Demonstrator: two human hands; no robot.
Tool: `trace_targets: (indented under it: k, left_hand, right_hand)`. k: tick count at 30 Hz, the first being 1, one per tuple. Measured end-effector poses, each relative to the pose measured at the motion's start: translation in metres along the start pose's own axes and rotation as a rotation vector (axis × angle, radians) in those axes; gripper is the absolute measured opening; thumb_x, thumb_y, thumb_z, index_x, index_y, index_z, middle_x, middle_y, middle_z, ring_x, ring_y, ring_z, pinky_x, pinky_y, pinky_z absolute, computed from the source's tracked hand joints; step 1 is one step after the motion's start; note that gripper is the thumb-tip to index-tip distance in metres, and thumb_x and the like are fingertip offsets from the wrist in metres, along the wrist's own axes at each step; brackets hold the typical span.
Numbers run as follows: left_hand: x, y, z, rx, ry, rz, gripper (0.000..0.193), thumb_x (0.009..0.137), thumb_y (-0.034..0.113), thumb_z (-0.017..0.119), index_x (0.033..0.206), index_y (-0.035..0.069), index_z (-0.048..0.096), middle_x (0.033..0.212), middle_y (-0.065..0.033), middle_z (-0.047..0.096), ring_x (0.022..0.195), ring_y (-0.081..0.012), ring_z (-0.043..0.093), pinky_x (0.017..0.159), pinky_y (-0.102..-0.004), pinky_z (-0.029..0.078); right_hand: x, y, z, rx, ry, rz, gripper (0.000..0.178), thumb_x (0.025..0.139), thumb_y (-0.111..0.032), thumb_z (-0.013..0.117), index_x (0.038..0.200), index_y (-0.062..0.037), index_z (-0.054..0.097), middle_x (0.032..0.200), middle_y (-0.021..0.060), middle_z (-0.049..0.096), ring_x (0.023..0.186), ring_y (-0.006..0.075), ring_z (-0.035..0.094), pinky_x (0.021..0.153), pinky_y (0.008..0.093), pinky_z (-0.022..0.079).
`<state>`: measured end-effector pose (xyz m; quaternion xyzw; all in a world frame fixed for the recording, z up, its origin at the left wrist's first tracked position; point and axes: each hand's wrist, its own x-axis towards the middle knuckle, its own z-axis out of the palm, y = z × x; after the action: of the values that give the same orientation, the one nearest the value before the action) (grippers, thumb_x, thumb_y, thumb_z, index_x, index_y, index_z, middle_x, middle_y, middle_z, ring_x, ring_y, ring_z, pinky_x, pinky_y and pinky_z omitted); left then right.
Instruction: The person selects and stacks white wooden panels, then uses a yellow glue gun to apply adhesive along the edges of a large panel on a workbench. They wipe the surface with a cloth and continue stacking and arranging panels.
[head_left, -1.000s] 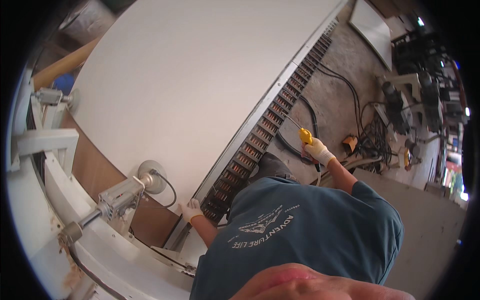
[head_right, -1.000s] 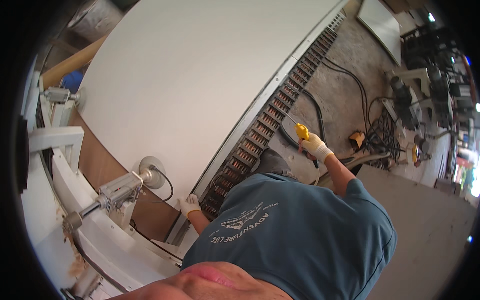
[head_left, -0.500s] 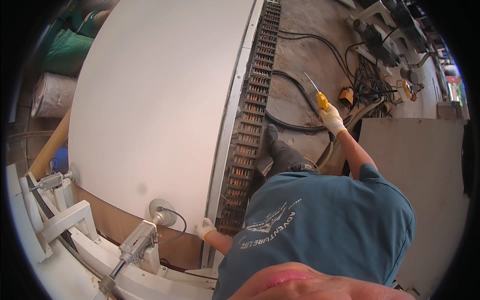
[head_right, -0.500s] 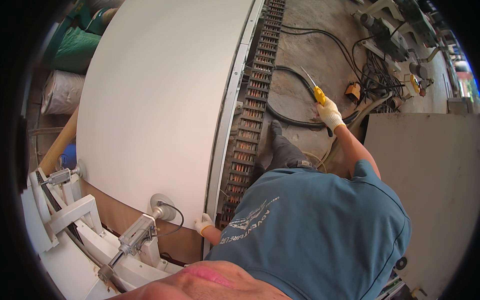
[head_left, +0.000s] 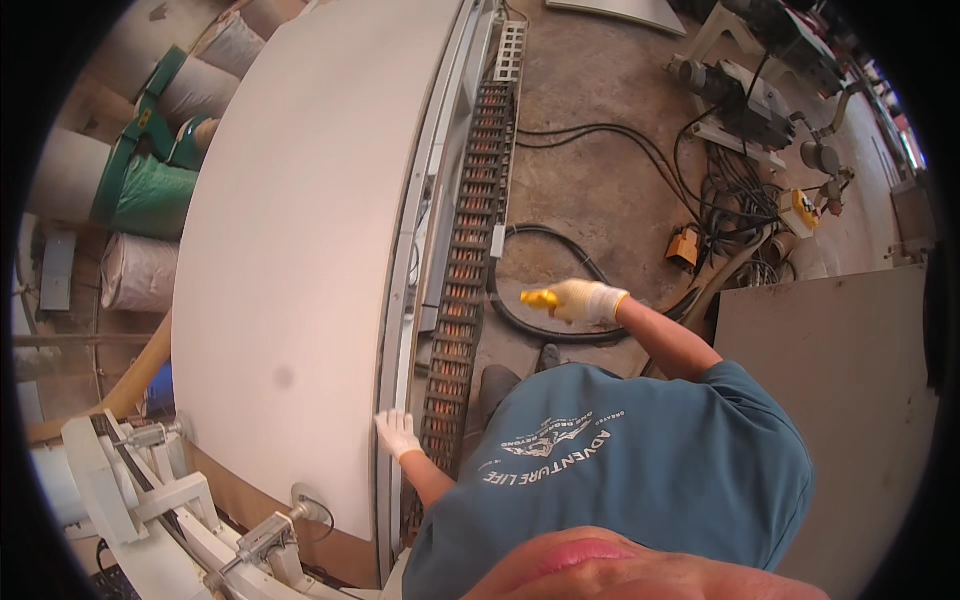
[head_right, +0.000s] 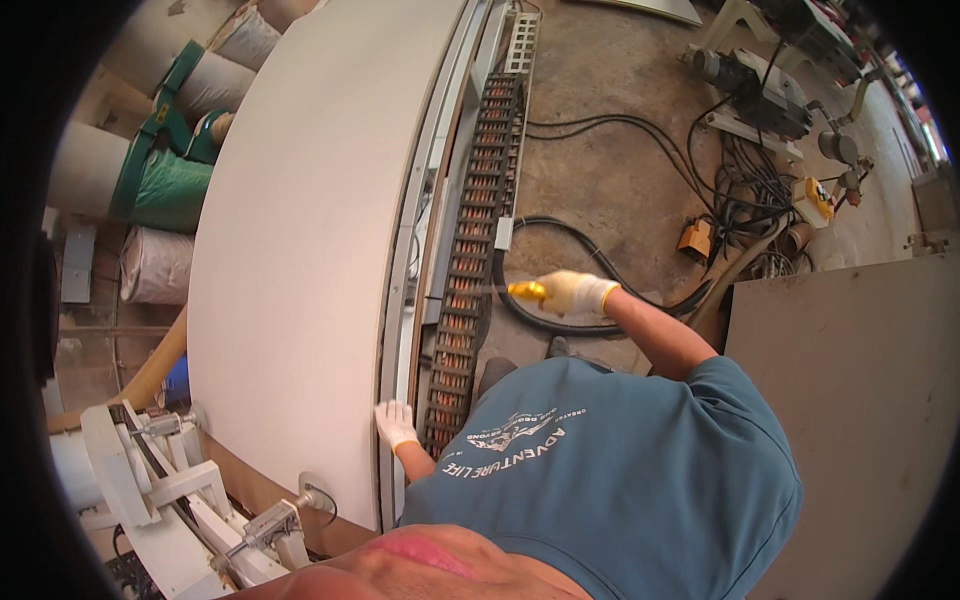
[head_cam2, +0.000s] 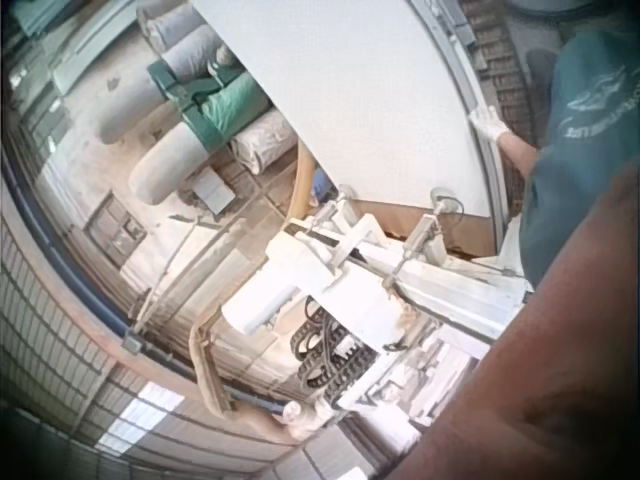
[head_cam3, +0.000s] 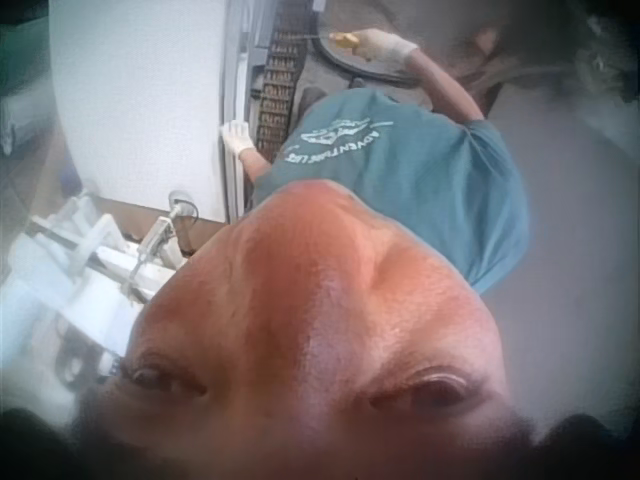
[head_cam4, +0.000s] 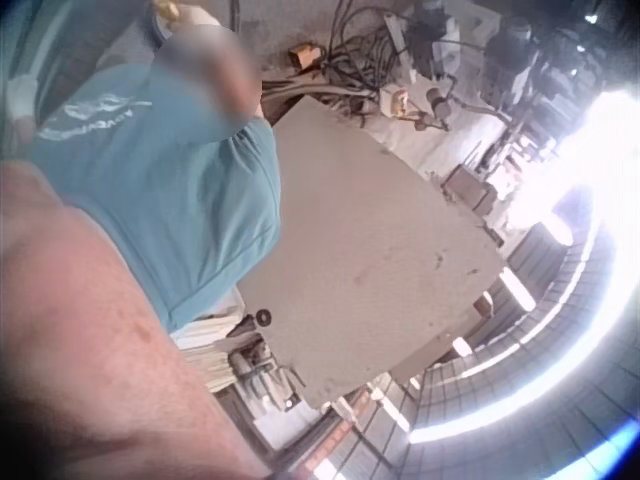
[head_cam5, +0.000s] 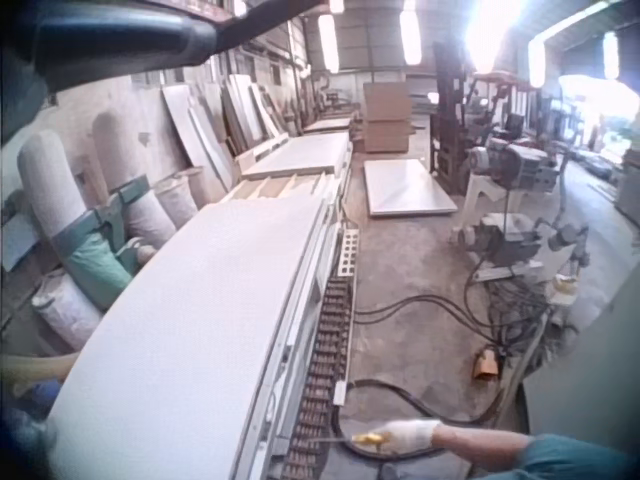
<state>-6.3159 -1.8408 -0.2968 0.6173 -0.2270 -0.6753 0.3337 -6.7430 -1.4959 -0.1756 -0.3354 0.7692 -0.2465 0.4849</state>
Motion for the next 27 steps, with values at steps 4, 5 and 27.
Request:
trace_targets:
  k: [4,5,27]
  left_hand:
    - [0.014,-0.018,0.264,0.087,-0.631,-0.166,0.047,0.107,0.047,0.055,0.137,0.01,0.057,0.131,-0.0095,0.064,0.115,-0.0288,0.064,0.091,-0.0512,0.057]
    - [0.015,-0.024,0.326,0.162,-0.718,-0.211,0.047,0.107,0.048,0.055,0.133,0.009,0.059,0.131,-0.0084,0.064,0.116,-0.0286,0.064,0.091,-0.0514,0.057]
    - [-0.13,-0.279,1.149,1.165,-1.527,-0.165,0.032,0.1,0.031,0.07,0.12,0.005,0.072,0.106,-0.0078,0.076,0.091,-0.0181,0.073,0.079,-0.0307,0.058]
  right_hand:
    - [-0.028,0.022,-0.026,-0.113,-0.202,-0.03,0.037,0.093,-0.029,0.068,0.125,-0.0094,0.069,0.11,0.0198,0.075,0.103,0.0407,0.07,0.092,0.0453,0.053]
    - [-0.025,0.035,-0.044,-0.236,-0.103,-0.096,0.036,0.093,-0.029,0.067,0.123,-0.0087,0.069,0.109,0.0209,0.074,0.103,0.0431,0.069,0.091,0.0463,0.053]
    - [0.051,0.302,-0.624,0.342,0.9,0.398,0.033,0.095,-0.033,0.064,0.118,-0.0095,0.068,0.097,0.0161,0.074,0.089,0.0328,0.073,0.078,0.0438,0.056]
